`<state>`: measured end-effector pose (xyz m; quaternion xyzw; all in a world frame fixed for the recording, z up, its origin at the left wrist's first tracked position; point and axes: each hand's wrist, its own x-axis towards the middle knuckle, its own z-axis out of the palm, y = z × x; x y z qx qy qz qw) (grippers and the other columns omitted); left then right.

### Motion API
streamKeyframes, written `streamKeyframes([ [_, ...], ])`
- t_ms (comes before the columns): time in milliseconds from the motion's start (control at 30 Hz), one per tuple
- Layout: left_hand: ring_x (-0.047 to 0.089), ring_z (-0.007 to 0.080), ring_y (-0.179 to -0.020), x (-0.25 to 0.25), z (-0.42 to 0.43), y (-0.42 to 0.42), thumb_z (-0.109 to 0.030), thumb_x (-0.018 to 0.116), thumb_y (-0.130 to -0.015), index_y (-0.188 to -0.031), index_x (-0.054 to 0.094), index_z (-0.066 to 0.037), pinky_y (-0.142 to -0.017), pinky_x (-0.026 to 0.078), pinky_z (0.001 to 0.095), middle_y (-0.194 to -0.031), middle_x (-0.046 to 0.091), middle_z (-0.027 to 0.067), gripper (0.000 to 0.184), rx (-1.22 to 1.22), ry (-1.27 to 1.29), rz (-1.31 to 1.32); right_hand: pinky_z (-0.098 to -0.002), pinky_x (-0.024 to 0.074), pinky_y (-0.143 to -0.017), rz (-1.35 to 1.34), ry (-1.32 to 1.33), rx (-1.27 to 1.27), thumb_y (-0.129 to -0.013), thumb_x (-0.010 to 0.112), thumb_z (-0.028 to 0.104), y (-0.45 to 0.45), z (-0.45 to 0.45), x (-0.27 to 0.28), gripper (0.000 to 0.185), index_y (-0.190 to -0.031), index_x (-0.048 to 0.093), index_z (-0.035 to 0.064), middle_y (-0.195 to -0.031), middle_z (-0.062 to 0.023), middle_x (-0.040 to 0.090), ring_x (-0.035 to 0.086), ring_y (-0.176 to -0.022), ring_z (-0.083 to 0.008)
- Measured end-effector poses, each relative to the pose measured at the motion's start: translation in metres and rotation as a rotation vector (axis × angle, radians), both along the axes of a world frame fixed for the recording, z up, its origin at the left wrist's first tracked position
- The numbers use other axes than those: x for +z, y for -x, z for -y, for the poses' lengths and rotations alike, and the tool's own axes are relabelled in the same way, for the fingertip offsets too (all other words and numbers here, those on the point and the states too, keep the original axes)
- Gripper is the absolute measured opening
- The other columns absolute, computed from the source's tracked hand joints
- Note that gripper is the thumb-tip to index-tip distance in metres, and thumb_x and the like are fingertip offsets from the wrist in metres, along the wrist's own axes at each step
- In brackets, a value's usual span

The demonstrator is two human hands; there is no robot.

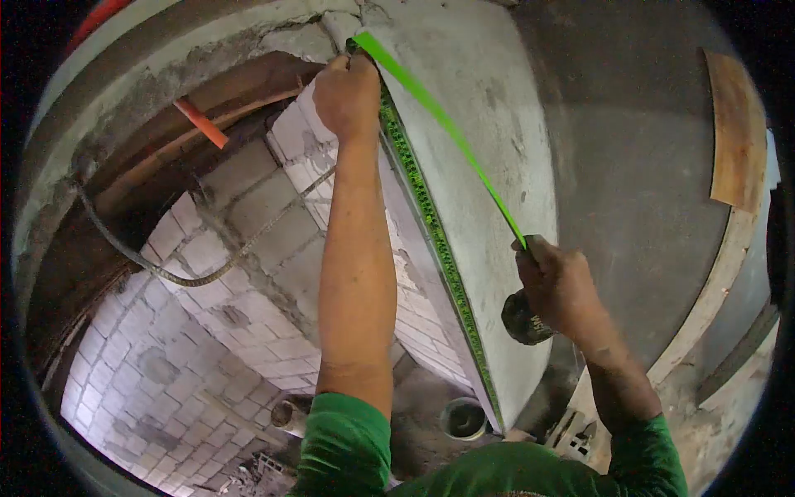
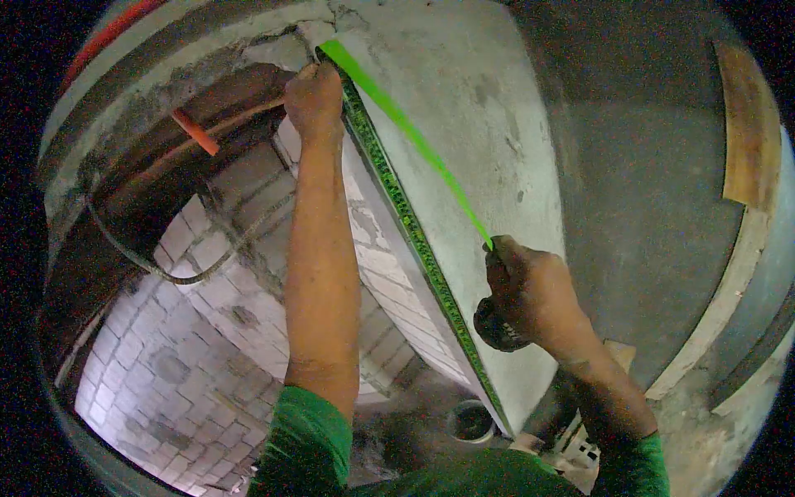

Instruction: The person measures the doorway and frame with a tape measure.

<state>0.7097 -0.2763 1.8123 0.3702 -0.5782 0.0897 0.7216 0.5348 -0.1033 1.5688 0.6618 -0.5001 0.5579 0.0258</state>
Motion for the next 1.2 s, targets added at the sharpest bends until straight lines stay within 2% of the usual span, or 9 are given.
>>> streamKeyframes([
  [100, 0.065, 0.0450, -0.084, 0.001, -0.002, -0.002, -0.029, 0.054, -0.079, -0.083, 0.071, -0.001, -0.075, 0.050, 0.0493, -0.090, 0.068, 0.0272, 0.033, 0.090, 0.003, 0.079, -0.0422, 0.0494, -0.058, 0.034, 0.005, 0.048, -0.093, 0.061, 0.012, -0.006, 0.004, -0.012, 0.011, -0.097, 0.064, 0.0017, -0.070, -0.0230, 0.060, 0.061, -0.061, -0.0406],
  [267, 0.065, 0.0436, -0.082, 0.001, 0.013, -0.005, -0.030, 0.054, -0.080, -0.083, 0.070, 0.001, -0.075, 0.049, 0.0490, -0.088, 0.069, 0.0264, 0.035, 0.009, 0.002, 0.062, -0.0479, 0.0508, -0.064, -0.041, -0.012, 0.006, -0.089, 0.064, 0.015, -0.018, 0.013, -0.031, 0.014, -0.088, 0.060, 0.0020, -0.073, -0.0227, 0.061, 0.064, -0.071, -0.0429],
  [333, 0.063, 0.0412, -0.074, -0.001, 0.009, -0.003, -0.029, 0.054, -0.081, -0.080, 0.068, 0.002, -0.070, 0.047, 0.0482, -0.081, 0.068, 0.0245, 0.034, 0.024, 0.039, 0.043, -0.0478, 0.0530, -0.069, -0.153, -0.063, 0.038, -0.086, 0.064, 0.019, -0.022, 0.015, -0.038, 0.021, -0.102, 0.062, 0.0060, -0.083, -0.0168, 0.066, 0.066, -0.079, -0.0379],
  [667, 0.052, 0.0217, -0.057, 0.001, 0.005, -0.006, -0.022, 0.054, -0.084, -0.071, 0.062, 0.007, -0.058, 0.040, 0.0398, -0.061, 0.058, 0.0157, 0.033, -0.105, 0.062, 0.119, -0.0451, 0.0522, -0.080, 0.026, 0.136, 0.401, -0.091, 0.066, 0.032, 0.003, 0.049, -0.038, 0.043, -0.120, 0.062, 0.0005, -0.099, -0.0209, 0.065, 0.063, -0.092, -0.0386],
  [700, 0.050, 0.0218, -0.057, 0.001, 0.006, -0.006, -0.022, 0.054, -0.084, -0.071, 0.061, 0.007, -0.057, 0.039, 0.0396, -0.060, 0.057, 0.0156, 0.033, -0.079, 0.076, 0.123, -0.0376, 0.0523, -0.082, 0.153, -0.029, 0.409, -0.098, 0.061, 0.025, 0.008, 0.057, -0.028, 0.031, -0.113, 0.063, -0.0023, -0.096, -0.0218, 0.068, 0.066, -0.093, -0.0372],
  [767, 0.049, 0.0219, -0.056, 0.000, 0.008, -0.007, -0.023, 0.054, -0.085, -0.071, 0.061, 0.007, -0.057, 0.038, 0.0394, -0.060, 0.057, 0.0155, 0.034, -0.051, 0.087, 0.127, -0.0350, 0.0532, -0.076, 0.013, 0.195, 0.272, -0.103, 0.054, 0.024, 0.029, 0.077, 0.007, 0.026, -0.112, 0.065, 0.0023, -0.087, -0.0150, 0.068, 0.066, -0.082, -0.0239],
  [833, 0.048, 0.0209, -0.056, -0.001, 0.008, -0.008, -0.022, 0.054, -0.085, -0.071, 0.061, 0.007, -0.057, 0.039, 0.0388, -0.061, 0.058, 0.0157, 0.033, -0.087, 0.077, 0.135, -0.0387, 0.0528, -0.075, 0.205, -0.194, 0.393, -0.103, 0.051, 0.030, 0.040, 0.073, 0.074, 0.036, -0.118, 0.065, 0.0000, -0.091, -0.0215, 0.069, 0.063, -0.072, -0.0315],
  [967, 0.047, 0.0194, -0.057, -0.005, 0.002, 0.001, -0.020, 0.054, -0.086, -0.071, 0.060, 0.007, -0.057, 0.039, 0.0382, -0.060, 0.057, 0.0152, 0.032, -0.217, 0.044, -0.001, -0.0415, 0.0517, -0.077, -0.105, 0.424, 0.114, -0.101, 0.051, 0.024, 0.044, 0.141, 0.142, 0.031, -0.119, 0.066, 0.0022, -0.096, -0.0232, 0.069, 0.067, -0.081, -0.0354],
  [1200, 0.045, 0.0210, -0.058, -0.005, 0.004, -0.002, -0.020, 0.053, -0.087, -0.070, 0.056, 0.007, -0.059, 0.039, 0.0396, -0.061, 0.054, 0.0147, 0.031, -0.154, 0.015, 0.043, -0.0430, 0.0516, -0.079, -0.374, 0.747, 0.233, -0.091, 0.059, 0.015, 0.018, 0.175, 0.229, 0.026, -0.112, 0.068, 0.0022, -0.097, -0.0214, 0.070, 0.067, -0.086, -0.0375],
])
